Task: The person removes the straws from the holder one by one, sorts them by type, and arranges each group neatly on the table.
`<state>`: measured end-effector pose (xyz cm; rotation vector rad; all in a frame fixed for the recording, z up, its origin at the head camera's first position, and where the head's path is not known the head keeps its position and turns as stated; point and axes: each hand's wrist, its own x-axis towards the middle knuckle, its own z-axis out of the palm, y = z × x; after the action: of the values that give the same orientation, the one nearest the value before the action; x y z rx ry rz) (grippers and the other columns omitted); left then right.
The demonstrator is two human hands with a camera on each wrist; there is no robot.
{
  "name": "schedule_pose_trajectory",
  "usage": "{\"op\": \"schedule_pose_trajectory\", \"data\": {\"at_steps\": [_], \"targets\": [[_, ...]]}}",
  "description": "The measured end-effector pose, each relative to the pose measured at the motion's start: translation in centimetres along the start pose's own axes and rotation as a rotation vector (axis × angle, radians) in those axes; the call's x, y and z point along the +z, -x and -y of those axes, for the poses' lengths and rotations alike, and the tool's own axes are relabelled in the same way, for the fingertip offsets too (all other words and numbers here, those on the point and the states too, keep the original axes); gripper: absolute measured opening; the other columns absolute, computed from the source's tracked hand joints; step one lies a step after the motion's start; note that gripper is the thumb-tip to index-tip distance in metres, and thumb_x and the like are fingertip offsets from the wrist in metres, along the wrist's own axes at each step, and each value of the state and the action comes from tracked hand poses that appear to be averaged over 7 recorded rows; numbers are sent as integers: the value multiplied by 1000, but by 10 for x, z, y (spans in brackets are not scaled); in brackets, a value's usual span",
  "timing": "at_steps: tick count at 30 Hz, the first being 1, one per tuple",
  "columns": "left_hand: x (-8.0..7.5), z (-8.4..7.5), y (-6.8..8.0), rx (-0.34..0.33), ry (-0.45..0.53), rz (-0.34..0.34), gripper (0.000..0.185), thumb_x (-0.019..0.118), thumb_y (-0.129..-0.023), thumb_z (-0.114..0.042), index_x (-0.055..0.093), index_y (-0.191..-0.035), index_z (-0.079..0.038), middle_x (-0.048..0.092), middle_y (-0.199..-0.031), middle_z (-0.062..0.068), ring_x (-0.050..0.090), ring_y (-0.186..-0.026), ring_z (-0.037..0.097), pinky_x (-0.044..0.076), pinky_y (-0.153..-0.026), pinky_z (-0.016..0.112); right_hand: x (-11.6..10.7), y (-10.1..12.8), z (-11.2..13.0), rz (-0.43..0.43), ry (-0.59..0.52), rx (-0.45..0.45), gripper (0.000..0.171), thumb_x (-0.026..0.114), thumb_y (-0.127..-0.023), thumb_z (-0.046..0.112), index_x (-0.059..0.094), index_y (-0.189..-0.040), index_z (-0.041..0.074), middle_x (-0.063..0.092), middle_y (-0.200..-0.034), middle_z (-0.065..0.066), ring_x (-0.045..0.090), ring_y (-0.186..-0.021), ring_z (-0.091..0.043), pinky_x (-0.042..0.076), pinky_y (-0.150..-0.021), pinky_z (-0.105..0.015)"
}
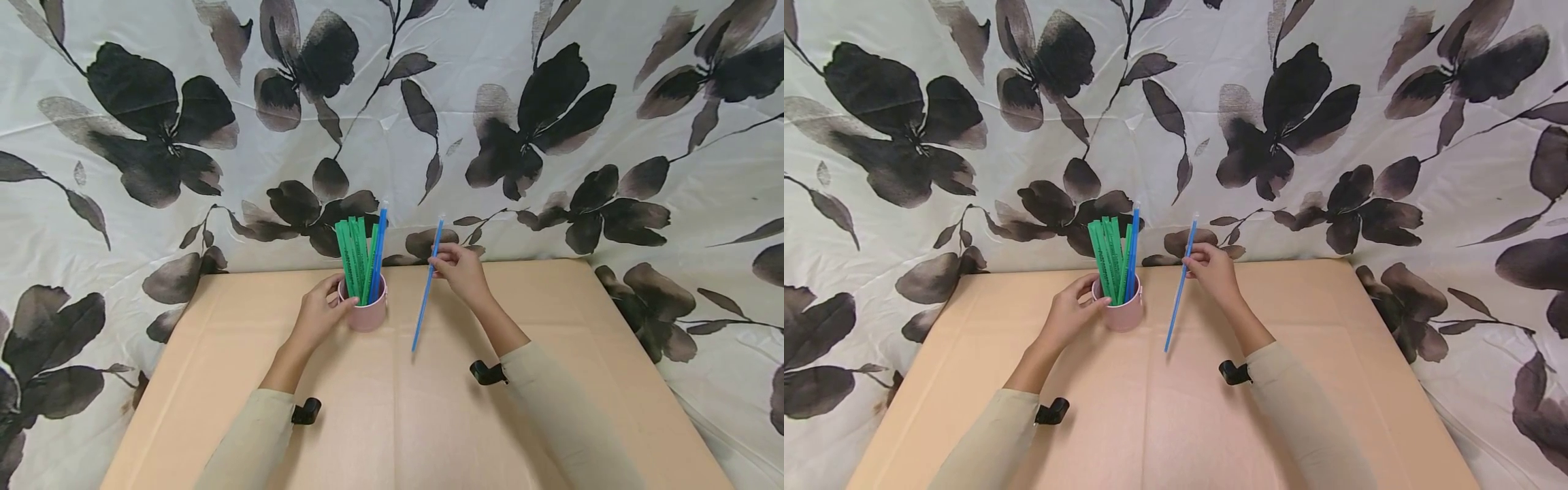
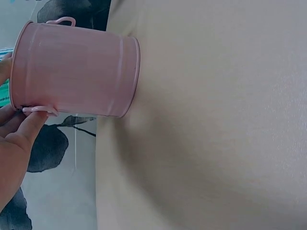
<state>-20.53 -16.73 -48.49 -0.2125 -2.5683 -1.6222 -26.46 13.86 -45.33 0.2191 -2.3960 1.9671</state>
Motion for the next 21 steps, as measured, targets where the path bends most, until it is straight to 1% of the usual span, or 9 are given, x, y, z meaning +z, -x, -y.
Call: {"op": "schedule_pose_trajectory", "data": {"at_steps": [3,6,9,13,16,18,21], "targets": [[-1,-1,1,1,0,3,60,81,-91,-12,56,-144,0,61,-142,21,58,-135,35,54,-109,46,8,3,-11,12,39,46,33,71,-97,2,64,-127,-9,73,-104,-23,71,-75,-5,68,-79,-38],[-2,-2,1,0,-1,5,60,81,-90,-12,56,-144,-1,61,-142,21,58,-136,35,54,-109,46,17,6,-21,28,78,91,36,71,-97,3,63,-130,-10,74,-106,-24,71,-74,-7,68,-79,-38],[-3,-4,3,5,2,9,60,81,-90,-12,56,-144,0,61,-142,21,58,-135,36,55,-108,45,25,10,-29,40,126,116,37,71,-97,4,63,-131,-10,75,-106,-23,72,-74,-10,68,-77,-35],[-3,-5,5,16,9,20,61,81,-90,-11,55,-144,0,61,-142,22,58,-134,37,55,-107,42,35,16,-38,42,161,145,34,71,-96,3,65,-128,-9,76,-103,-23,76,-78,-25,67,-72,-29],[-5,-5,7,4,8,20,60,81,-90,-12,56,-144,-1,61,-142,21,58,-134,36,55,-107,39,45,20,-44,54,164,198,31,71,-96,4,67,-124,-7,77,-100,-21,77,-85,-35,67,-71,-31],[-6,-4,8,-4,4,20,60,81,-91,-13,56,-144,-1,61,-142,20,58,-135,35,55,-107,39,52,23,-48,70,170,232,30,71,-96,6,68,-123,-7,77,-97,-18,76,-87,-37,67,-72,-32],[-7,-4,10,-6,6,23,60,81,-91,-14,55,-144,-2,61,-143,19,58,-136,34,54,-107,39,61,25,-54,70,171,276,27,71,-96,8,69,-119,-5,77,-92,-14,76,-82,-34,67,-69,-31]]}}
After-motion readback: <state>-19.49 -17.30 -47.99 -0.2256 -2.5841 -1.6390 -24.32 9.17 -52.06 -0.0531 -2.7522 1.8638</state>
